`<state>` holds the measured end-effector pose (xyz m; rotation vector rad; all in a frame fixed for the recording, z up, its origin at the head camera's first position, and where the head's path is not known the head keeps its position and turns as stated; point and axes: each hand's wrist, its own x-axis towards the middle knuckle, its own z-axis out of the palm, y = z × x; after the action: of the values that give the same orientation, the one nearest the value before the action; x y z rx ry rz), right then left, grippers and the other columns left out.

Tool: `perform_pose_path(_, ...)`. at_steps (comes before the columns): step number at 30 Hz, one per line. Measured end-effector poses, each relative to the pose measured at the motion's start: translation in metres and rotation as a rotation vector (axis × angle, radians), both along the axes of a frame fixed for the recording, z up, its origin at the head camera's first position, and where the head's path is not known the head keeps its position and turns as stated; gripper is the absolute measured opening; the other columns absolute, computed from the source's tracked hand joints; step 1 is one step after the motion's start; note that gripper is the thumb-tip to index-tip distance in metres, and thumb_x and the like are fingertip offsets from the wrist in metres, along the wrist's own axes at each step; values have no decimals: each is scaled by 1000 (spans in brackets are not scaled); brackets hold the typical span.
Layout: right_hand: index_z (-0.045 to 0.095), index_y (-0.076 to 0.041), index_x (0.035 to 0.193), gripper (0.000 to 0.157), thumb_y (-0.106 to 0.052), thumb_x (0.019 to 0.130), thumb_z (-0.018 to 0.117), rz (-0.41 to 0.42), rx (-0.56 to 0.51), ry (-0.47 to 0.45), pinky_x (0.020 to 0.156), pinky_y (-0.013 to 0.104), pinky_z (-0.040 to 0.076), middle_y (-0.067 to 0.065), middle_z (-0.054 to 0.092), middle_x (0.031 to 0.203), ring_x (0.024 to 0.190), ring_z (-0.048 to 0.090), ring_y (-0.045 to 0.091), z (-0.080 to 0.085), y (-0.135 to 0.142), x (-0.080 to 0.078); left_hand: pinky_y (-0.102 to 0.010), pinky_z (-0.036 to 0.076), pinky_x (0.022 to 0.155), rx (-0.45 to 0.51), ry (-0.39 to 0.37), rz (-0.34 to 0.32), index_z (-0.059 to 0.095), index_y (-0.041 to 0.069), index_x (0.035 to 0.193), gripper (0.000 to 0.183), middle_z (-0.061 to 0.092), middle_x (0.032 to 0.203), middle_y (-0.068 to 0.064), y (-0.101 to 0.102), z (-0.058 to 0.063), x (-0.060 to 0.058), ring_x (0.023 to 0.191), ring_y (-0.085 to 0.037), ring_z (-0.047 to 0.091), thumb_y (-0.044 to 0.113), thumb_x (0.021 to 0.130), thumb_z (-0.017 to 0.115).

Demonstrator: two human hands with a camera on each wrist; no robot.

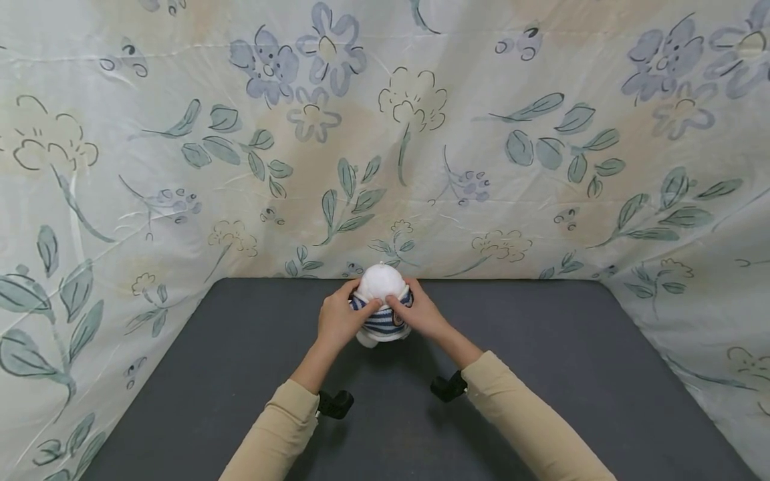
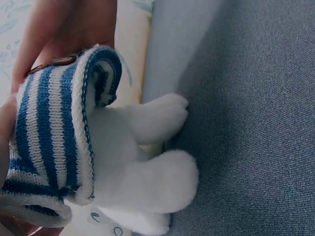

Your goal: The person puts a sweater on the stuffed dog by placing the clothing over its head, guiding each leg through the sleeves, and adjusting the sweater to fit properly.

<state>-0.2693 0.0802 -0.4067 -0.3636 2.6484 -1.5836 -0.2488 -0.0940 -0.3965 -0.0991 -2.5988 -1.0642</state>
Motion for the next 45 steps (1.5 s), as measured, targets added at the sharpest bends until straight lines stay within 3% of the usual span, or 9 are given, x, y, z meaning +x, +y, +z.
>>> perform_pose_path(11,27,-8,142,59,-24,92,54,-37,-90,33,92,51,40,20,41,137,116,49,34,1,-12,9,-43,49,73,22,22,37,57,15,125,62,65,113,-6,2,-4,-2,94,-26,63,49,75,71)
perform_pose_path(19,26,-13,143,62,-16,88,54,-115,-155,-67,90,49,39,18,39,139,116,46,31,6,-20,16,-43,49,74,4,15,52,58,17,123,60,65,112,-5,3,-4,-2,94,-25,63,49,74,71)
perform_pose_path(24,22,-15,145,66,-9,87,52,-103,-204,-140,91,48,36,16,31,144,121,39,31,9,-20,17,-44,49,74,-12,8,63,58,16,122,59,65,112,-5,5,-3,-1,94,-25,62,48,74,72)
perform_pose_path(31,17,-16,147,76,2,81,50,-77,-230,-171,78,40,37,17,26,146,112,40,32,12,-18,20,-44,50,71,8,7,100,60,15,120,56,66,109,-5,10,-1,-1,91,-25,63,45,74,73)
perform_pose_path(39,19,-19,147,82,6,75,50,-87,-206,-155,82,40,36,13,28,146,116,39,29,7,-18,22,-43,50,66,45,11,137,62,16,115,52,67,103,-4,13,1,-1,85,-24,64,44,73,72)
perform_pose_path(45,20,-16,146,82,4,73,51,-70,-167,-52,89,44,35,12,29,146,118,38,29,-3,-16,24,-43,50,66,40,10,151,63,18,114,50,67,103,-3,13,1,-1,84,-24,64,43,72,73)
